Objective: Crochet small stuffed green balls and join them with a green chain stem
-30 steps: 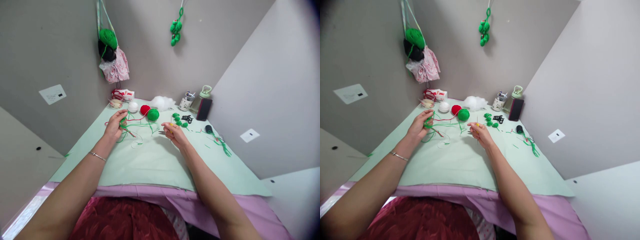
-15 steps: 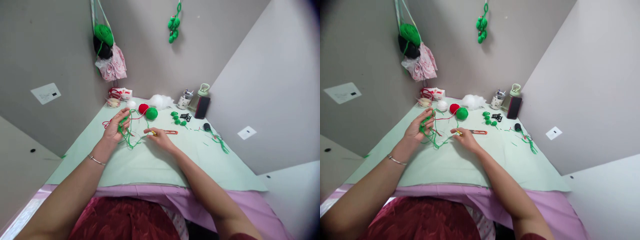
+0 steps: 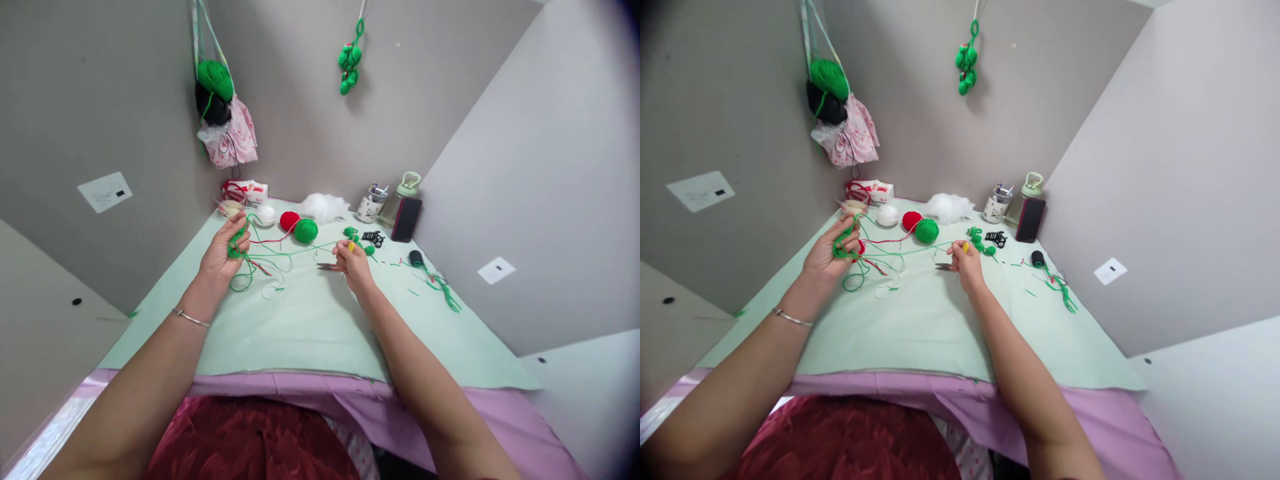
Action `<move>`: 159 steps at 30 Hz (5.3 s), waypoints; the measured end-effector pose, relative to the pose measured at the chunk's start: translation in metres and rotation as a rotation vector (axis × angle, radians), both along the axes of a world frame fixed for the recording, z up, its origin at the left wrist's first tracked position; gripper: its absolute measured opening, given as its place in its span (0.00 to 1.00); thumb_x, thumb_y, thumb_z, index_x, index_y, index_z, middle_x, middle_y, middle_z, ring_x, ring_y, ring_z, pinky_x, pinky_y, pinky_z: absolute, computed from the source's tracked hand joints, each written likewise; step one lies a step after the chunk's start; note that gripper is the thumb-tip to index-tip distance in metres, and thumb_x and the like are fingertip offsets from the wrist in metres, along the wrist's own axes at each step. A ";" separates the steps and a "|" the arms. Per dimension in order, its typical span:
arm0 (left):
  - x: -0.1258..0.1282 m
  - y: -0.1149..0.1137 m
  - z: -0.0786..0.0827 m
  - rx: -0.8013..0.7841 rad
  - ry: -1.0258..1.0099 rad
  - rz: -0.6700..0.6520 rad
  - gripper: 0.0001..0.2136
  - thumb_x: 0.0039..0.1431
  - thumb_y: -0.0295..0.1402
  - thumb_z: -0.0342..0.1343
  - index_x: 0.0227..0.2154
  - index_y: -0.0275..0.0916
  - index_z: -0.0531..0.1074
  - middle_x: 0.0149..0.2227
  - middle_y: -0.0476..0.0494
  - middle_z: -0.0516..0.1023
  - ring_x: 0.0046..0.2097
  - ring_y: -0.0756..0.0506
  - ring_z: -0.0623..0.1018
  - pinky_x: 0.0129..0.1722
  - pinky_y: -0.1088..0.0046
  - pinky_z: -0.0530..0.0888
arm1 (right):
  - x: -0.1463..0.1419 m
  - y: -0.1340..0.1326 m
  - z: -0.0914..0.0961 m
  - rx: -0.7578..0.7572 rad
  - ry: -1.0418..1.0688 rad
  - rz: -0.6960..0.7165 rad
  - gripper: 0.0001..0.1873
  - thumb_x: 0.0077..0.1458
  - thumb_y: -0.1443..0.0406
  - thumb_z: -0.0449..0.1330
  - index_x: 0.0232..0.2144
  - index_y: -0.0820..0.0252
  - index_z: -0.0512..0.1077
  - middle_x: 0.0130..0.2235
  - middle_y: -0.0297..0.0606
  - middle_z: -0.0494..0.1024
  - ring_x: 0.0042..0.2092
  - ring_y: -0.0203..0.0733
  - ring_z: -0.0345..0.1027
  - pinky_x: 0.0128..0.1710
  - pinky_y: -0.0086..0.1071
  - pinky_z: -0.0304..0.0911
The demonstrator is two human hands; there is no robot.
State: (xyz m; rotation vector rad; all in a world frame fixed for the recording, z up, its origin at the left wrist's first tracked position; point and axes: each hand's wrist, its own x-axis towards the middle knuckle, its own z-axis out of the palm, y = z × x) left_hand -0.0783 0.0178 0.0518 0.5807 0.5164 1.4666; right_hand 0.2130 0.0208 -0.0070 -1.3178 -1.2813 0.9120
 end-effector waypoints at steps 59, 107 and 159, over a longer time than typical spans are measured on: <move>0.045 -0.019 -0.028 0.065 0.671 -0.473 0.17 0.43 0.36 0.74 0.34 0.36 0.75 0.26 0.53 0.75 0.19 0.59 0.57 0.17 0.81 0.52 | 0.019 -0.016 0.032 0.098 0.001 0.029 0.18 0.51 0.50 0.63 0.31 0.59 0.77 0.26 0.32 0.77 0.20 0.29 0.42 0.20 0.30 0.40; 0.049 -0.026 -0.037 0.131 0.637 -0.525 0.13 0.52 0.39 0.69 0.34 0.36 0.76 0.33 0.47 0.77 0.21 0.58 0.66 0.18 0.80 0.58 | -0.015 -0.037 0.034 0.002 0.008 0.186 0.23 0.44 0.54 0.73 0.42 0.58 0.79 0.35 0.36 0.82 0.26 0.33 0.59 0.22 0.28 0.50; 0.054 -0.026 -0.040 0.077 0.474 -0.521 0.08 0.64 0.32 0.58 0.39 0.33 0.79 0.39 0.34 0.85 0.34 0.45 0.84 0.33 0.74 0.80 | -0.027 -0.045 0.039 0.128 -0.160 0.111 0.22 0.55 0.46 0.63 0.24 0.58 0.71 0.19 0.28 0.65 0.24 0.33 0.55 0.25 0.30 0.53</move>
